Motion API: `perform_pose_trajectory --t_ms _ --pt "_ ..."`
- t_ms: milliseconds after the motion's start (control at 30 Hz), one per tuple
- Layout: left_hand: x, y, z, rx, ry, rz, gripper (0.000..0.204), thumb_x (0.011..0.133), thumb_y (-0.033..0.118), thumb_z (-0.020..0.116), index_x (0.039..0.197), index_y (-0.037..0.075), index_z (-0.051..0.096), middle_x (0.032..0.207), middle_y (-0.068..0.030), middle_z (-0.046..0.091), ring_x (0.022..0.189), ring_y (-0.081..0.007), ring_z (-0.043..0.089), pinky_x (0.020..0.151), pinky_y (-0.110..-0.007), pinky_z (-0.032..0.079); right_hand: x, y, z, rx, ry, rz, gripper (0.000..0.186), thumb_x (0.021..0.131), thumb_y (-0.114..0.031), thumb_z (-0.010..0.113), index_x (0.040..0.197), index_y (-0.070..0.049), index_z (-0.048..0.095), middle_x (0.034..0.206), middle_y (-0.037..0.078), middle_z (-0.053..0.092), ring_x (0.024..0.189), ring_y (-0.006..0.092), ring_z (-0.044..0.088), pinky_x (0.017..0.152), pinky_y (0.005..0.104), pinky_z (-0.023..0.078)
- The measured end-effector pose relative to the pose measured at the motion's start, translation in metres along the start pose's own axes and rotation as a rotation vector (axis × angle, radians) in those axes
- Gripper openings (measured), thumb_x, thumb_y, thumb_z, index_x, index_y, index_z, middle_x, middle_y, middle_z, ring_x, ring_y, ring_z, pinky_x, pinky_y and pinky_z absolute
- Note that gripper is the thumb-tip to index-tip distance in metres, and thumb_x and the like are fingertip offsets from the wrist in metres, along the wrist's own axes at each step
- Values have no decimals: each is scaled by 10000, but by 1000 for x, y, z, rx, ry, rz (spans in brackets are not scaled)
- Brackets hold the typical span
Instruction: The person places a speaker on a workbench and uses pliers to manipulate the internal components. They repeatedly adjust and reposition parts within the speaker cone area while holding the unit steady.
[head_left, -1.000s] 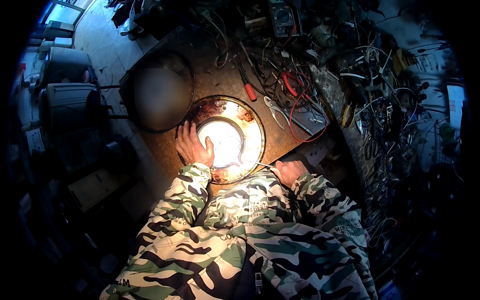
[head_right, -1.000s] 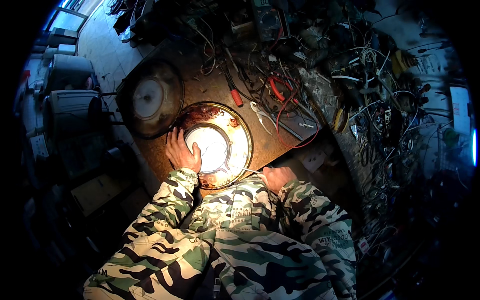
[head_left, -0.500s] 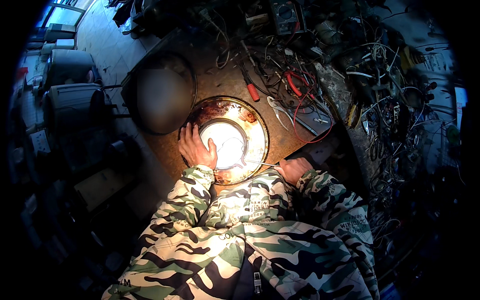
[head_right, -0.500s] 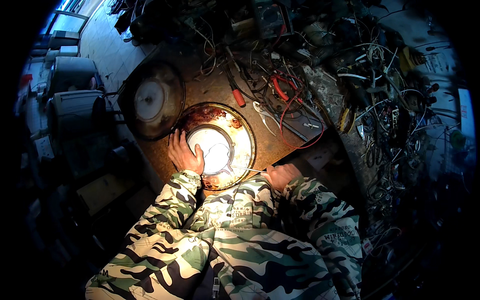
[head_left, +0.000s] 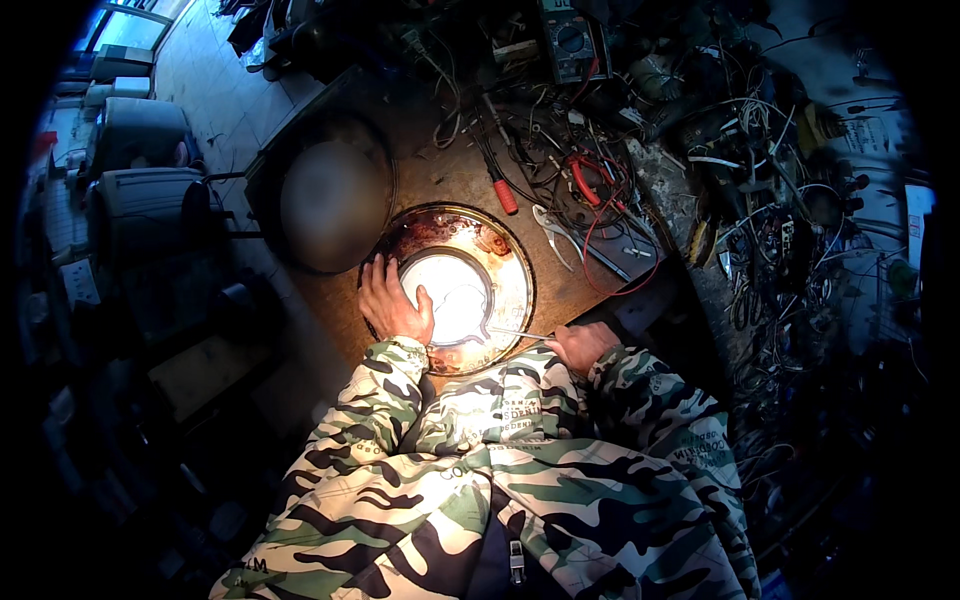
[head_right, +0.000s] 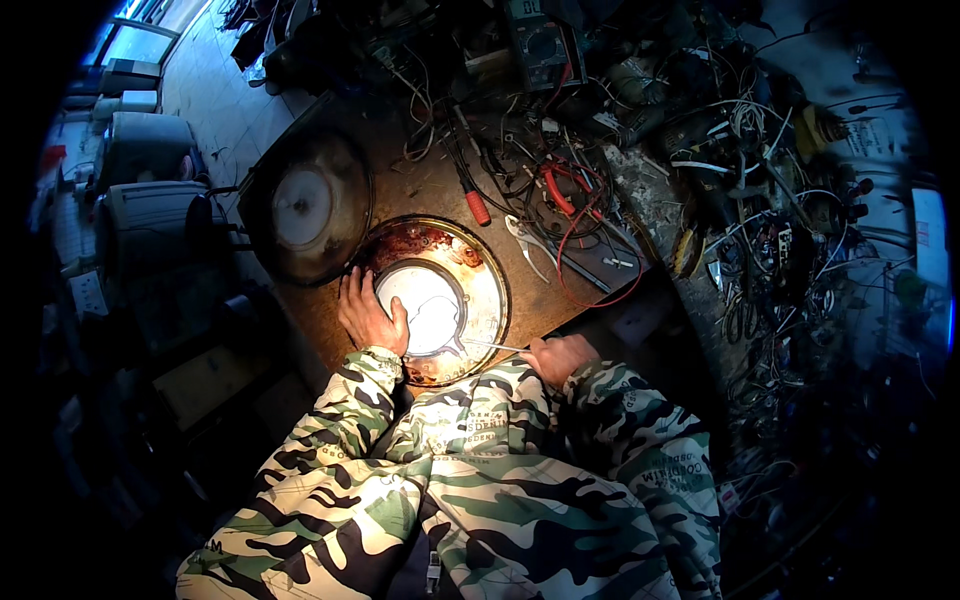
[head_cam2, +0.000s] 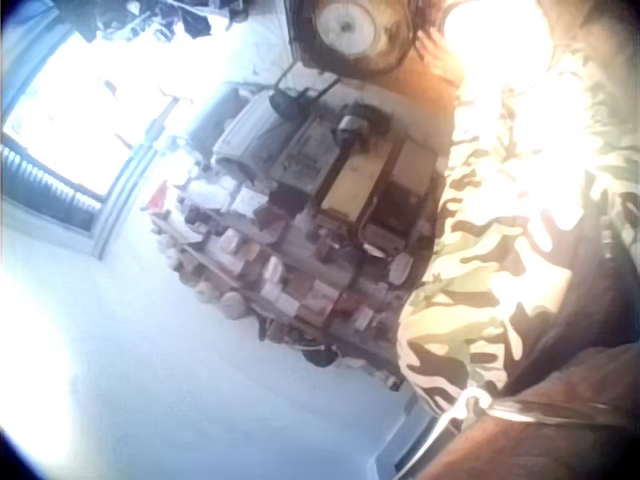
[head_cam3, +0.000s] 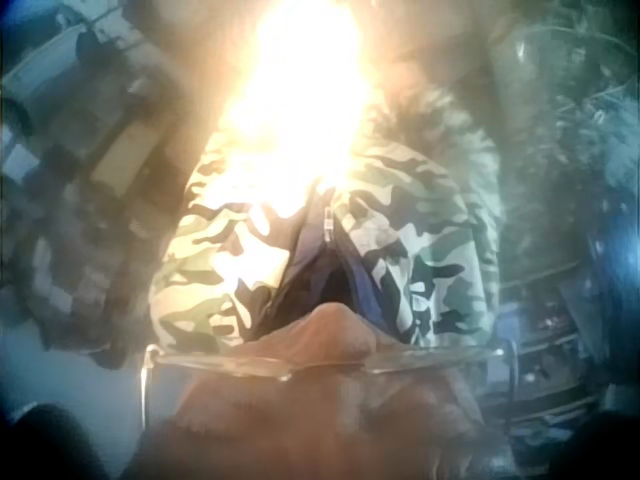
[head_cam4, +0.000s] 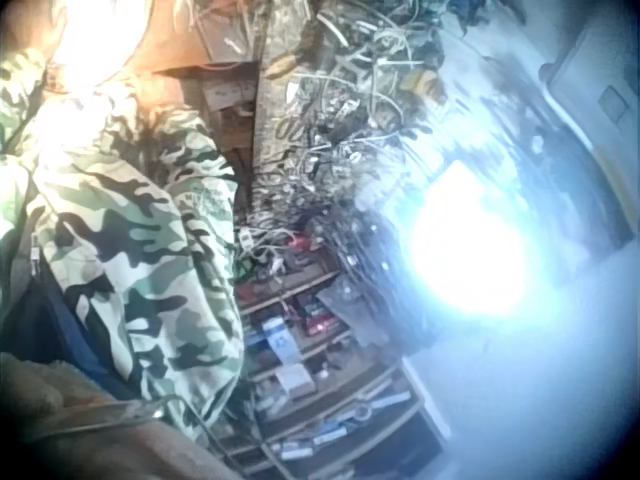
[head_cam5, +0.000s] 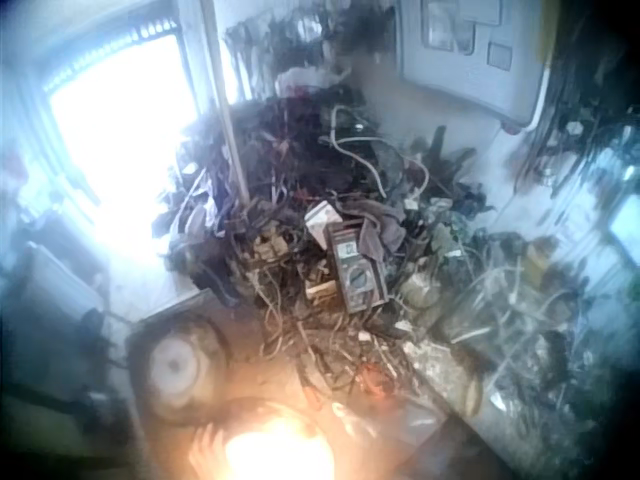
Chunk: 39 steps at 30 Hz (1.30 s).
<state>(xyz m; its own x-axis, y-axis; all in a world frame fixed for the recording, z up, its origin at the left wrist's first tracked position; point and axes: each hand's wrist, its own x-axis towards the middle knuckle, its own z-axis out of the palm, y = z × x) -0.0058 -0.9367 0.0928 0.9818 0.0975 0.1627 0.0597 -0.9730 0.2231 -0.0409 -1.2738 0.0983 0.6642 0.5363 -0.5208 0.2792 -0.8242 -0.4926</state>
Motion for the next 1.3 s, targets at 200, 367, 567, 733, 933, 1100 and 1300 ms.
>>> perform_pose_trajectory --t_ms 200,367,567,733,933,1100,1300 --pt "2 -1 4 -5 10 9 700 861 264 653 1481 54 405 1560 -212 382 1453 -430 316 1158 -593 235 -5 -14 -11 -31 30 51 411 1001 -411 592 878 -23 651 696 182 685 635 377 682 567 489 526" --pt "-2 -2 6 -5 18 3 697 859 271 648 1479 56 413 1561 -210 383 1451 -432 321 1159 -594 238 -5 -6 -4 -49 90 -20 419 995 -411 610 816 -32 635 660 166 663 586 361 660 519 466 508" --pt "-5 0 5 -5 13 -8 703 853 271 652 1479 58 415 1560 -207 386 1455 -426 319 1159 -598 236 -3 1 3 -43 119 -52 395 1001 -421 589 832 -67 630 668 163 676 594 365 666 534 492 507" --pt "-3 0 5 -8 2 -4 707 849 271 656 1477 53 415 1560 -207 385 1457 -428 314 1163 -599 229 -3 -2 -2 -45 96 -31 403 993 -415 603 817 -54 638 676 165 675 616 364 674 537 487 509" --pt "-3 -1 3 -7 -51 -42 714 847 270 664 1475 45 409 1564 -211 370 1469 -423 290 1167 -603 217 -27 -15 -35 -81 10 66 403 992 -417 613 832 -48 639 690 180 680 614 372 677 541 486 522" --pt "-2 1 -3 -22 14 -11 718 839 247 664 1477 50 401 1552 -212 390 1449 -436 320 1153 -605 242 -81 22 -94 -111 233 276 348 964 -371 670 841 -61 573 698 171 650 635 417 652 565 521 515" --pt "0 0 -5 -10 -19 -14 723 840 256 663 1475 37 396 1553 -221 383 1454 -432 310 1165 -598 228 -16 99 -181 -158 665 505 254 948 -274 679 1029 -53 582 891 211 671 756 449 673 645 549 525"
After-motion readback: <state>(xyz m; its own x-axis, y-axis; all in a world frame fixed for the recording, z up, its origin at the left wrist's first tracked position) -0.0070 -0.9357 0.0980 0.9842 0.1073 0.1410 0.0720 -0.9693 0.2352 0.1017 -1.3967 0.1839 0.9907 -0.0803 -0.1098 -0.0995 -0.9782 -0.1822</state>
